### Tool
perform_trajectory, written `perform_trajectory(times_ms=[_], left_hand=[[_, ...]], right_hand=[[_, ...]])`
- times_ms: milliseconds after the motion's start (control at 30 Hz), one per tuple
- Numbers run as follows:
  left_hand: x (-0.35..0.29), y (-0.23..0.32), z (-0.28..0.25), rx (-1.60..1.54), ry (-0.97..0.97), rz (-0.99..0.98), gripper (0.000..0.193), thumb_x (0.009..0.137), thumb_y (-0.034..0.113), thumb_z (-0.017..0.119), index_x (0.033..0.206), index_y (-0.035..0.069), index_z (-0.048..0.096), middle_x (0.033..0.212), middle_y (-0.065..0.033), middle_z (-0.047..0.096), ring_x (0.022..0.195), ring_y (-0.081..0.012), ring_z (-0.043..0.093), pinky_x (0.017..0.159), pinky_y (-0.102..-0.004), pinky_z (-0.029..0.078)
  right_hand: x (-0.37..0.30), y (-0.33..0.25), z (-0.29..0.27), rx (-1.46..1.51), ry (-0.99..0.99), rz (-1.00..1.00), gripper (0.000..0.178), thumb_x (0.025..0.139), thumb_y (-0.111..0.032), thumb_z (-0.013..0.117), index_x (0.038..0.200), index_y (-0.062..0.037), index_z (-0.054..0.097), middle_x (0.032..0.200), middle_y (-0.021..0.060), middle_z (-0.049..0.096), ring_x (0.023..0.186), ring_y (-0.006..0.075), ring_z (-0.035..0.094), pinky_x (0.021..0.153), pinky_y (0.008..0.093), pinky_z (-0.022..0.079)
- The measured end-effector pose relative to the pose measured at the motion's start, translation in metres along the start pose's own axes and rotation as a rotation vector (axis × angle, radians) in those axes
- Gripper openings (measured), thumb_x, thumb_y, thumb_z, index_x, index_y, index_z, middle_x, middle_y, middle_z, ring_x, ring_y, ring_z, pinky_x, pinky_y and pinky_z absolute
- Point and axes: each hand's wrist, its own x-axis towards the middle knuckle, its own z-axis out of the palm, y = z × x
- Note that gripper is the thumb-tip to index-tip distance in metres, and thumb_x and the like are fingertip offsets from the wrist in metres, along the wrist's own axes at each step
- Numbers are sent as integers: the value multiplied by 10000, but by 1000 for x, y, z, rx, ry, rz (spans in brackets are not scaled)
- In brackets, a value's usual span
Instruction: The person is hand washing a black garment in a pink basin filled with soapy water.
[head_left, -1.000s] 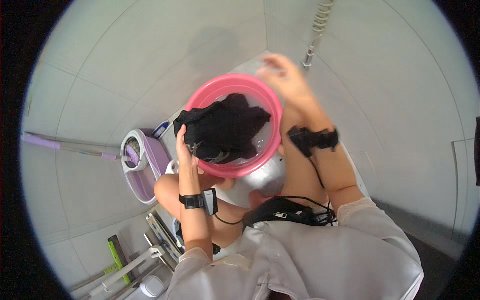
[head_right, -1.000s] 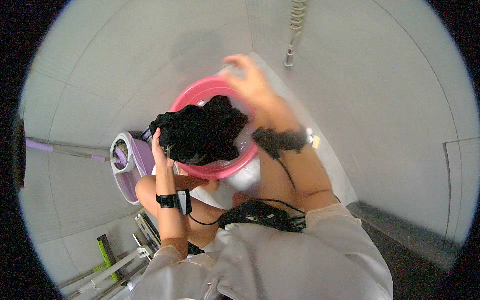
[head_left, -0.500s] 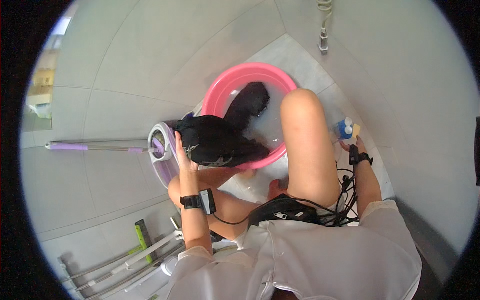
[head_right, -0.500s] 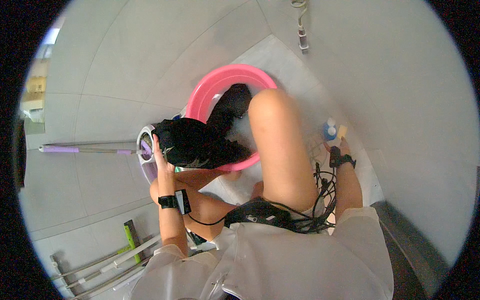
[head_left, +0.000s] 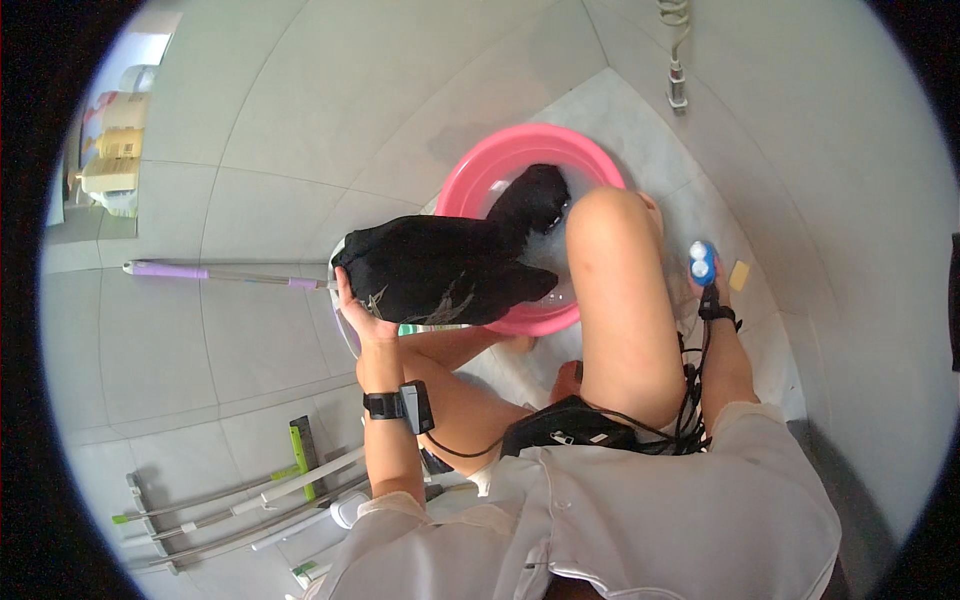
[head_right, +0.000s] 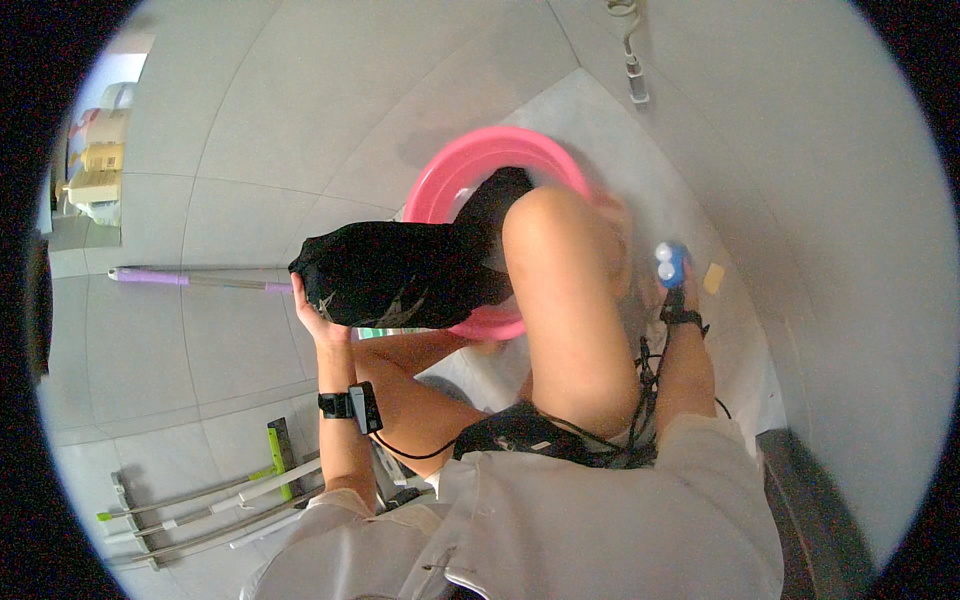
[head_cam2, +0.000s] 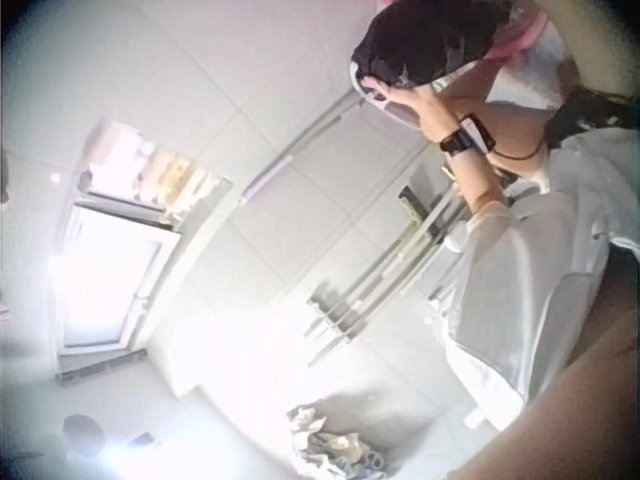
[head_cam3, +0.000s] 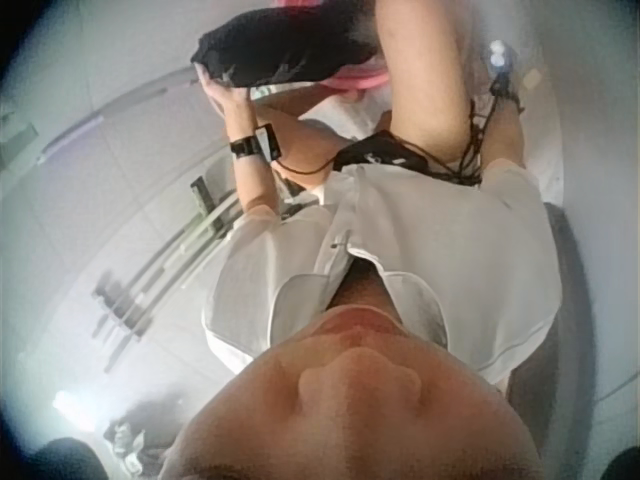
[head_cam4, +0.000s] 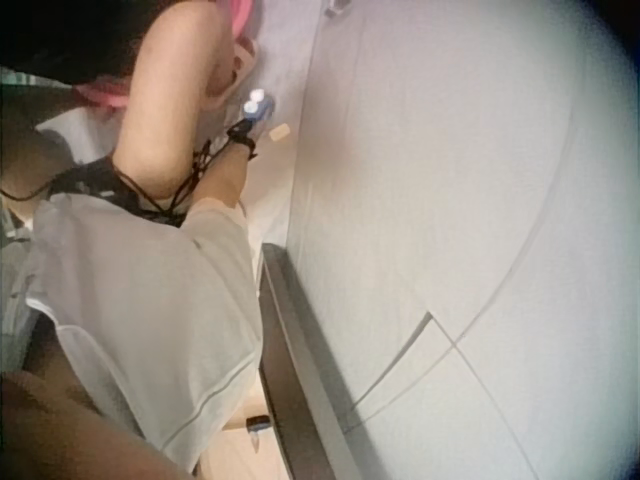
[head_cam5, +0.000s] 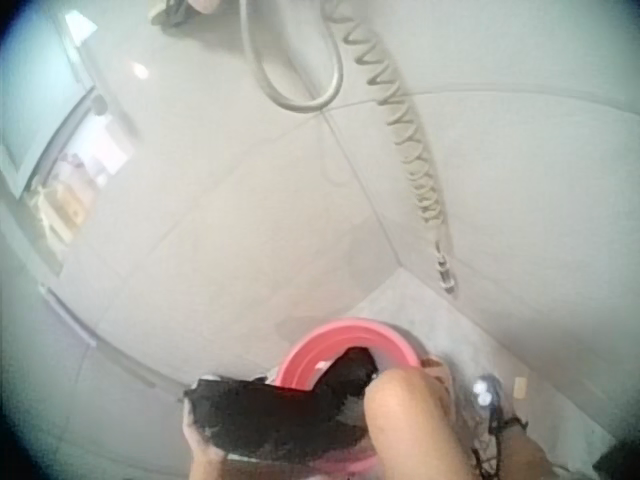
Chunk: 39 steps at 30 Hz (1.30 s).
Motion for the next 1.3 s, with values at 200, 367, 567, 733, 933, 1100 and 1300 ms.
perform_trajectory(times_ms=[200, 367, 567, 733, 933, 1100, 1300], left_hand=[[1, -9, 1, -169, -76, 19, 373, 831, 287, 450, 1082, 18, 513, 1087, -139, 541, 985, -300, 519, 887, -415, 395], [10, -21, -3, -273, -109, -41, 337, 807, 249, 471, 1039, 13, 535, 1029, -136, 572, 931, -294, 549, 851, -411, 422], [19, -33, -18, -433, -297, -10, 391, 728, 302, 505, 999, 27, 565, 1027, -122, 574, 909, -297, 552, 828, -405, 433], [15, -63, -22, -619, -280, 97, 390, 748, 273, 479, 1023, 4, 542, 1005, -151, 576, 901, -284, 561, 816, -377, 446], [13, -80, 9, -674, -43, -283, 338, 820, 260, 387, 953, 15, 579, 923, -133, 601, 817, -257, 591, 762, -389, 480], [-5, -67, 14, -813, -152, -267, 419, 838, 309, 310, 1040, 24, 543, 1017, -142, 569, 919, -282, 555, 835, -406, 440], [-1, -54, 13, -882, -336, -63, 500, 844, 376, 241, 1180, 57, 427, 1192, -137, 455, 1079, -299, 445, 957, -401, 319]], right_hand=[[-13, -9, 74, -35, 214, 79, 356, 801, -233, 566, 1115, -96, 468, 1105, 73, 523, 1009, 227, 497, 853, 404, 413], [-37, -8, 155, -401, -116, 24, 441, 757, -219, 619, 1146, -113, 439, 1113, 59, 496, 1020, 221, 479, 849, 381, 414], [-130, 52, 286, -570, -464, 129, 470, 774, -245, 608, 1142, -37, 404, 1097, 112, 505, 1008, 244, 498, 854, 396, 417], [-218, 128, 372, -685, -580, 81, 497, 771, -207, 620, 1159, -25, 368, 1118, 120, 477, 1014, 250, 492, 848, 426, 426], [-239, 196, 410, -775, -842, -260, 476, 774, -120, 608, 1163, -32, 349, 1090, 86, 460, 989, 214, 493, 853, 404, 438], [-259, 242, 419, -864, -938, -481, 513, 745, -61, 628, 1173, -81, 346, 1080, 57, 462, 1007, 176, 471, 868, 364, 408], [-292, 280, 426, -1025, -1101, -484, 526, 714, -58, 659, 1151, -77, 368, 1046, 34, 480, 964, 148, 486, 857, 311, 392]])
